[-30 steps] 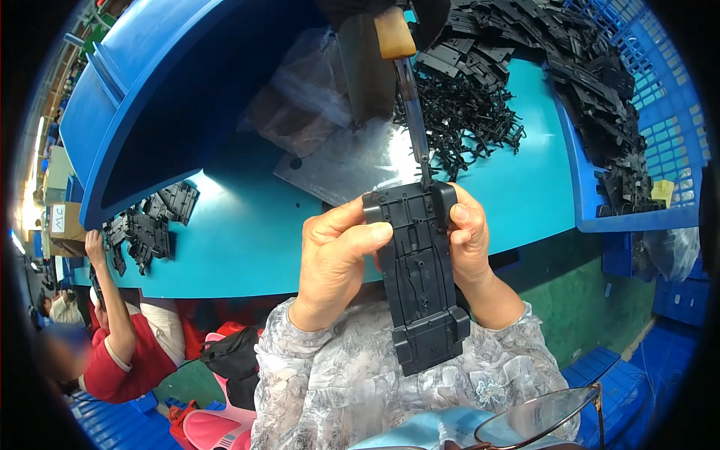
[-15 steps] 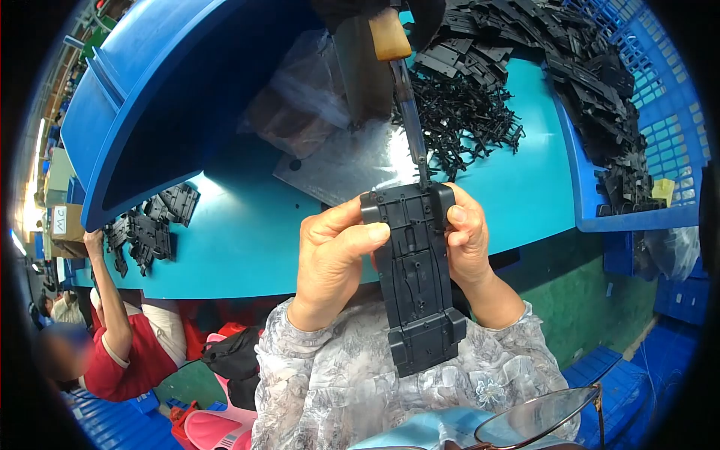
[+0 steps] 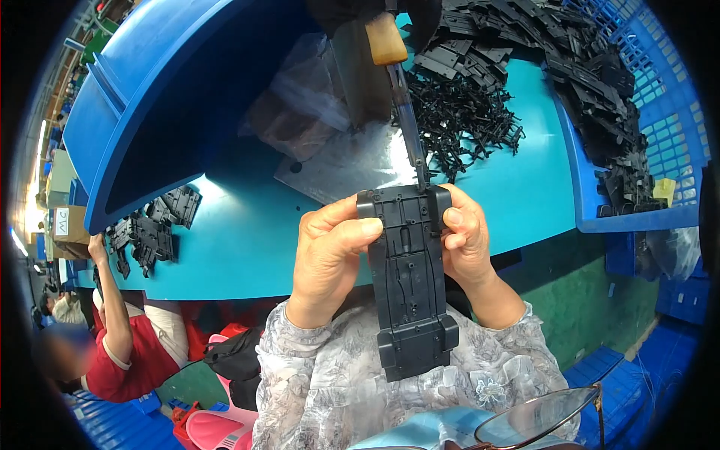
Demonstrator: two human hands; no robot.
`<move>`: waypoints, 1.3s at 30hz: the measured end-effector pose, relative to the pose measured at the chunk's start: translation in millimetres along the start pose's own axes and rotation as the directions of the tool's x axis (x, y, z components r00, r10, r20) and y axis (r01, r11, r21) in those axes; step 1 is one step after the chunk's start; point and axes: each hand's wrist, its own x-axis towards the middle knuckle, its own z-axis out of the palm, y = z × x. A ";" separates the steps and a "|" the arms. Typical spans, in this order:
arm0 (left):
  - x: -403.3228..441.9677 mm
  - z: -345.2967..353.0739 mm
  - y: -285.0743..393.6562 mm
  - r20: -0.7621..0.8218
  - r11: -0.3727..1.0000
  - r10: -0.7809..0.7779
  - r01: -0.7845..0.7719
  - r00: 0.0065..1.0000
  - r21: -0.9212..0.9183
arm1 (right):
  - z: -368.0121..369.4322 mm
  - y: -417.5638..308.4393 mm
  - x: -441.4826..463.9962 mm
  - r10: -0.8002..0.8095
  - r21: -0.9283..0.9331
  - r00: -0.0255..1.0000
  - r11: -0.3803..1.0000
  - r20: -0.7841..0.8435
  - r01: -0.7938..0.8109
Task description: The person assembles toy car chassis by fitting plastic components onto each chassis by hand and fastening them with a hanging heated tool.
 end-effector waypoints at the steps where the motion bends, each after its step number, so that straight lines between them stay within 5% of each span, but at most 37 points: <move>1: 0.5 -0.6 0.0 0.001 1.000 0.002 -0.002 1.000 0.008 | -2.3 -0.6 0.7 0.005 0.005 1.000 1.000 0.019 -0.005; 8: 11.1 -4.7 -4.8 -0.030 0.999 0.006 -0.007 1.000 -0.036 | -5.4 -13.2 7.8 0.072 -0.159 0.997 0.985 0.018 -0.068; 24: 45.9 -23.2 -19.4 -0.089 0.937 -0.091 0.055 0.992 -0.344 | -9.9 -20.5 33.2 0.116 -0.092 0.989 0.988 -0.088 -0.124; 39: 41.2 -16.2 -9.1 -0.048 0.934 -0.050 0.030 0.998 -0.356 | -0.2 -28.2 35.1 0.120 -0.054 0.993 0.991 -0.016 -0.120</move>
